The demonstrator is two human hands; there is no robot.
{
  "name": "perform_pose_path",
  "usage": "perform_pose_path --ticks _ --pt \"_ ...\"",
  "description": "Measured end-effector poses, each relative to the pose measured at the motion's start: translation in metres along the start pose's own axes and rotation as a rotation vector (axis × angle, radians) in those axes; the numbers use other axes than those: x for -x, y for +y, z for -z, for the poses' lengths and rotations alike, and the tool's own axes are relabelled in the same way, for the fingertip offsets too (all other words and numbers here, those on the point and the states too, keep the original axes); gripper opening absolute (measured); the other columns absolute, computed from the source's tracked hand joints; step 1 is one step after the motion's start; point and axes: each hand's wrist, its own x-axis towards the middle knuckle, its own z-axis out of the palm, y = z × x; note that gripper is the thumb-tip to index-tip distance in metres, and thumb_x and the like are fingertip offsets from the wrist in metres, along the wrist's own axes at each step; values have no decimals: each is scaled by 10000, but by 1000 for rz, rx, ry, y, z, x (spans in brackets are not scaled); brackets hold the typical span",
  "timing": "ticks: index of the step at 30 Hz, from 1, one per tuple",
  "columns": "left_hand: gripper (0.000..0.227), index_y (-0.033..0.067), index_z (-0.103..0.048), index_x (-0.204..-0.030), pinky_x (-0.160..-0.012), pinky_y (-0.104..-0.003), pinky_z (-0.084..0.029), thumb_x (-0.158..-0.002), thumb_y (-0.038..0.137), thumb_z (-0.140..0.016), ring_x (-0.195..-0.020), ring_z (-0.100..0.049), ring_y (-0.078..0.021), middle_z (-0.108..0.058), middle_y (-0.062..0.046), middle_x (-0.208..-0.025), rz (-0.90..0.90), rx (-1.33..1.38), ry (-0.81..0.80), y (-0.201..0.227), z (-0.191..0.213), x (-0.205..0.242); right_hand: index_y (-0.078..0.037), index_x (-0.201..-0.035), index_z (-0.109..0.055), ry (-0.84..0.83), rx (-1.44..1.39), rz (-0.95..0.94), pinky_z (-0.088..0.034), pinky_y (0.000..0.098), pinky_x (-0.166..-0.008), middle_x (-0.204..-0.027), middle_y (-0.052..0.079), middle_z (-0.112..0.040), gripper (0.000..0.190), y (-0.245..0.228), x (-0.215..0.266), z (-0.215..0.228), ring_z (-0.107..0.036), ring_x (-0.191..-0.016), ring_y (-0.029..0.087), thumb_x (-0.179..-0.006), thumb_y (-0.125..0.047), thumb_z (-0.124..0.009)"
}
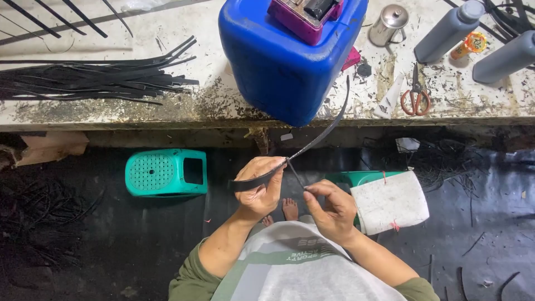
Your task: The person handles long black rubber strips, aligns them, and passes them through a small purple device on a blue container to flatten or shape them. They also hang a strip on a vertical rack and continue processing additional strips one at a time.
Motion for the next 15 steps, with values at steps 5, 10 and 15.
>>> perform_pose_path --ticks 5,10,15 --pt "21 -92 -773 -836 -501 -412 -586 -831 -102 -756 -524 -689 -360 -739 -230 -734 -57 -36 -52 -3 5 5 77 -867 -745 -23 92 -10 -520 322 -514 -728 172 -726 71 -15 -11 24 -640 -563 256 -815 73 -792" --pt "52 -87 -782 -873 -529 -423 -596 -868 -80 -731 -565 -702 -369 -746 -237 -774 -43 -13 -91 -8 12 14 47 -851 -754 -81 224 25 -506 288 -493 -715 136 -731 83 -36 -30 40 -606 -511 212 -806 34 -822" --pt "63 -86 -782 -887 -551 -430 -599 -882 -69 -722 -586 -705 -376 -749 -247 -798 -29 -4 -114 -12 16 20 27 -852 -776 -148 327 -7 -516 277 -480 -677 123 -723 55 -48 -37 45 -604 -476 208 -810 23 -812"
